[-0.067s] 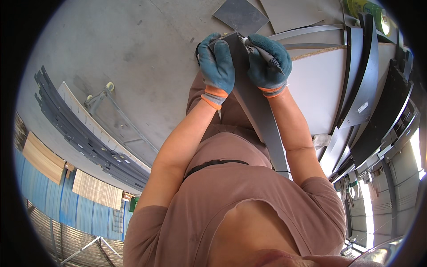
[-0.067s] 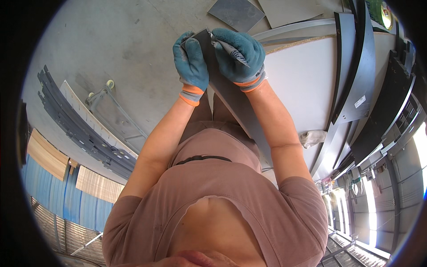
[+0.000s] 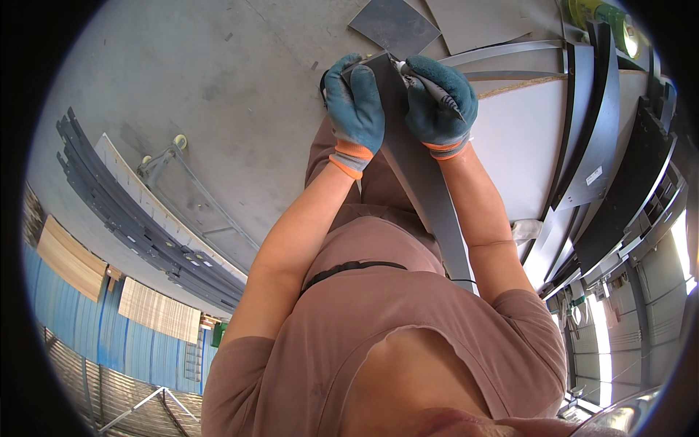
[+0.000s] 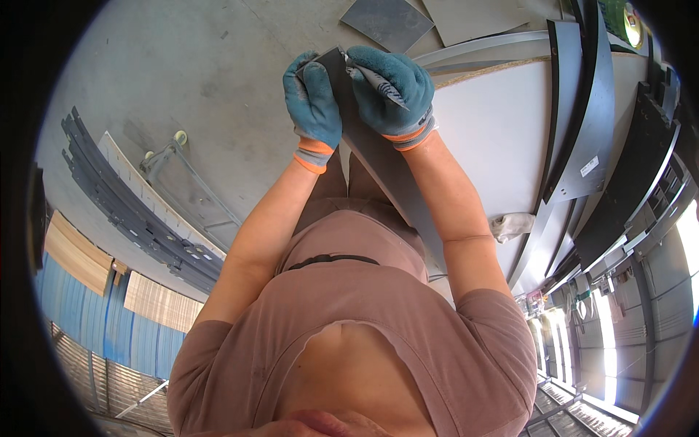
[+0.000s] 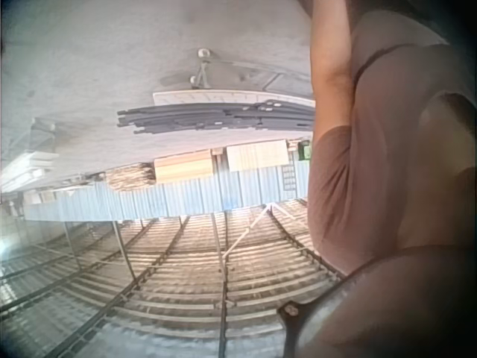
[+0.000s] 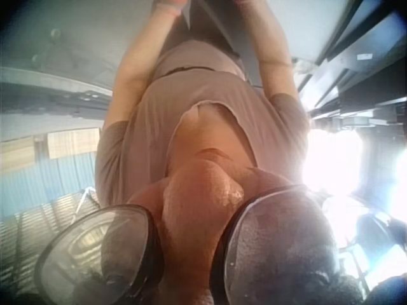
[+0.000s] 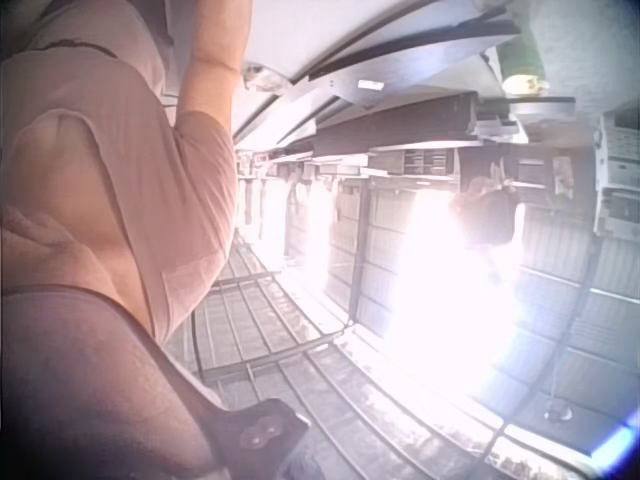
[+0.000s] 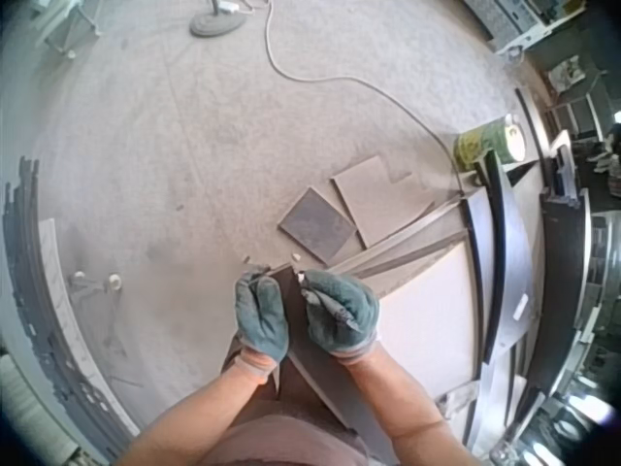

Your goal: The person applies adhesive from a tube along the edge of a long dark metal strip, then wipes the surface with a cloth. They move the strip to a stack of similar panels and later return to wipe another strip on the table.

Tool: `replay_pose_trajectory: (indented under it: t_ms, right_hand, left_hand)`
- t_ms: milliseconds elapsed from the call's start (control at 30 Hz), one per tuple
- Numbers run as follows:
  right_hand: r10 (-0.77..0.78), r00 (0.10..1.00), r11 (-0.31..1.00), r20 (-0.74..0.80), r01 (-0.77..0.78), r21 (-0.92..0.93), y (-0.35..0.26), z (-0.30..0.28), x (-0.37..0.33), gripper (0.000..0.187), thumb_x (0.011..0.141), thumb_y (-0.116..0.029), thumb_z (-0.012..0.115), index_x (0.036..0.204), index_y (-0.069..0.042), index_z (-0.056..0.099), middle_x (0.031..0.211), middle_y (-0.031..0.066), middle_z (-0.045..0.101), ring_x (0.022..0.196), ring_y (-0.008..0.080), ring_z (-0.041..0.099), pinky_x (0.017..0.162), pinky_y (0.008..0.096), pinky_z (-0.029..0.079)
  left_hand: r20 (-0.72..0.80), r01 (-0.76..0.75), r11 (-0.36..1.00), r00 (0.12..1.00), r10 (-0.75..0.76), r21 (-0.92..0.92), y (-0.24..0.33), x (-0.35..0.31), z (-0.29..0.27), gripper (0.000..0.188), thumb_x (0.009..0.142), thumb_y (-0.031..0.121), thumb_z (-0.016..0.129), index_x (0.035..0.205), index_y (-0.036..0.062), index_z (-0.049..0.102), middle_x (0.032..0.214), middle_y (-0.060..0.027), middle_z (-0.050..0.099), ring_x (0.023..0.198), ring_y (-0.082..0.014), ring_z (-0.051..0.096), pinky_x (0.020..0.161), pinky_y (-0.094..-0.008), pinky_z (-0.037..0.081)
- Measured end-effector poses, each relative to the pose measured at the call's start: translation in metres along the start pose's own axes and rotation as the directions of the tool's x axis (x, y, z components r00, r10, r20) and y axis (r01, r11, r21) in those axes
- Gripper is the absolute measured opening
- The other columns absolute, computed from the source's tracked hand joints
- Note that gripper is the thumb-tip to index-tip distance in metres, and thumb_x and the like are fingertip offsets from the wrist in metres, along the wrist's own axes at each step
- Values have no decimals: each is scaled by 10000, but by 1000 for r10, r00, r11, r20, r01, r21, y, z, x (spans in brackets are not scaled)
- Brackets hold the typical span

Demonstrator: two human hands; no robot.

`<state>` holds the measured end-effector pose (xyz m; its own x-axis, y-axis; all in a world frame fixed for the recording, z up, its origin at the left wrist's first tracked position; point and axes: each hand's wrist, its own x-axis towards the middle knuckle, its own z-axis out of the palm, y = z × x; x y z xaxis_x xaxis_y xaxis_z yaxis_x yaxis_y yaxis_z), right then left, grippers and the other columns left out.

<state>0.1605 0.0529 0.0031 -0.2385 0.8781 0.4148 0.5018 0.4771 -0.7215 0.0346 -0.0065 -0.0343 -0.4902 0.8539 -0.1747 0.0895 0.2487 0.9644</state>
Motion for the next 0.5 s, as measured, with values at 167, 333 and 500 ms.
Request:
replay_pose_trajectory:
  t_ms: [167, 333, 500]
  right_hand:
    - [-1, 1000, 1000, 5, 1, 4, 0, -1, 0, 239, 799, -17, 756, 1028, -84, 755, 1039, 69, 757, 784, 272, 721, 665, 352, 573]
    - [-1, 1000, 1000, 0, 1, 7, -1, -1, 0, 228, 806, -19, 756, 1026, -81, 750, 1041, 73, 760, 791, 272, 727, 667, 352, 576]
    - [-18, 1000, 1000, 0, 18, 2, -1, -2, 1, 228, 808, -14, 754, 1027, -77, 747, 1039, 75, 760, 792, 271, 729, 669, 347, 577]
  left_hand:
    - [-11, -20, 1000, 1000, 20, -1, -3, 1, 1, 396, 1067, 311, 561, 1222, -53, 580, 1141, -182, 630, 1057, -288, 606, 975, -393, 473]
    - [-16, -34, 999, 999, 34, -7, 1, 2, 1, 400, 1063, 315, 569, 1215, -55, 585, 1113, -176, 649, 1013, -278, 628, 941, -388, 493]
    - [-19, -25, 1000, 1000, 25, -6, 2, 2, 1, 402, 1065, 322, 568, 1211, -52, 588, 1106, -173, 653, 1014, -274, 630, 937, -384, 496]
